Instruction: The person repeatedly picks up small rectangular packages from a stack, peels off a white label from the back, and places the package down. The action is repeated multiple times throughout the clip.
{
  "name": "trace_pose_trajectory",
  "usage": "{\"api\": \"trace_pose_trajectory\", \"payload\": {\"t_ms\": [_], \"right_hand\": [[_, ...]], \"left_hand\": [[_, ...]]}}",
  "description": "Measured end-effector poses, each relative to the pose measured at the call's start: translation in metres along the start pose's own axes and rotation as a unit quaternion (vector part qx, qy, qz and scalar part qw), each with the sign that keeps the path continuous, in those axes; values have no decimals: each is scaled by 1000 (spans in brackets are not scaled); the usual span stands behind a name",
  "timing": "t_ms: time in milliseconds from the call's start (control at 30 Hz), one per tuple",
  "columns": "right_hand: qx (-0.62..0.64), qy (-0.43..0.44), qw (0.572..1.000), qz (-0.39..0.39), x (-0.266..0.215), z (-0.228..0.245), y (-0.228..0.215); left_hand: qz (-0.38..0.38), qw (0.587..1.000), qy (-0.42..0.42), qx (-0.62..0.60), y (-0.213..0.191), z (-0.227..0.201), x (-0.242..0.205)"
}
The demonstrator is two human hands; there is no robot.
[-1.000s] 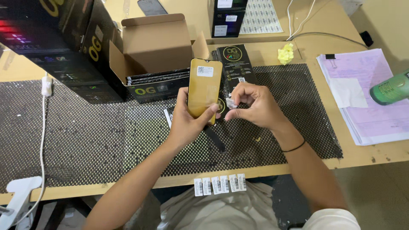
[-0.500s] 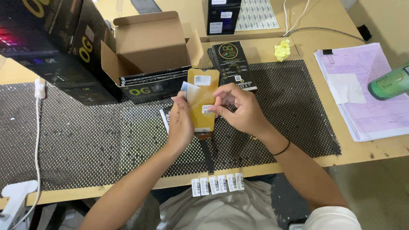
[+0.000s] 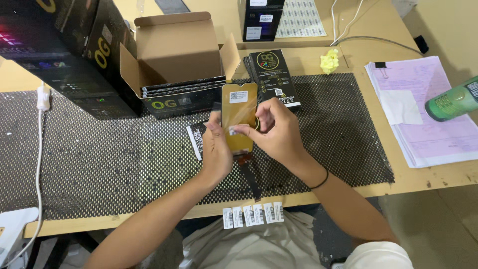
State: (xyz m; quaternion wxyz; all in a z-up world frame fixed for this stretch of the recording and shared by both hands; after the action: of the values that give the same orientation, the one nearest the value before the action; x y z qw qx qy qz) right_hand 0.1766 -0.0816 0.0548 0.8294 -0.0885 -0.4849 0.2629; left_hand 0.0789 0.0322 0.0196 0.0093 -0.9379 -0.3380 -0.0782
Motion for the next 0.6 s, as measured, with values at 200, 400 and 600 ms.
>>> {"api": "trace_pose_trajectory", "payload": {"t_ms": [200,400,600], "right_hand": [[148,75,986,-9,0,-17,4],[104,119,987,26,-18,-25,24],[255,171,949,66,-15,-28,40]], "left_hand": [[-16,999,1,-48,-8,15,5],[41,999,-28,6,7,-6,-5],[79,989,-68,-105,10,13,6]]}}
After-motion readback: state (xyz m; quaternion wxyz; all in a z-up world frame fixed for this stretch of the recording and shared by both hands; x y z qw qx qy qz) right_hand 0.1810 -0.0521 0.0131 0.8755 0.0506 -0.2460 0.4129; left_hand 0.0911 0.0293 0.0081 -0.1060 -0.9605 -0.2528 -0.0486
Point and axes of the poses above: each hand's wrist, its own x-axis towards the middle knuckle, its own y-axis out of the palm, z = x × y, the point moved 9 cm from there along x, towards the middle knuckle, and after that the axes turned 12 degrees about -y, right-handed, at the moved point
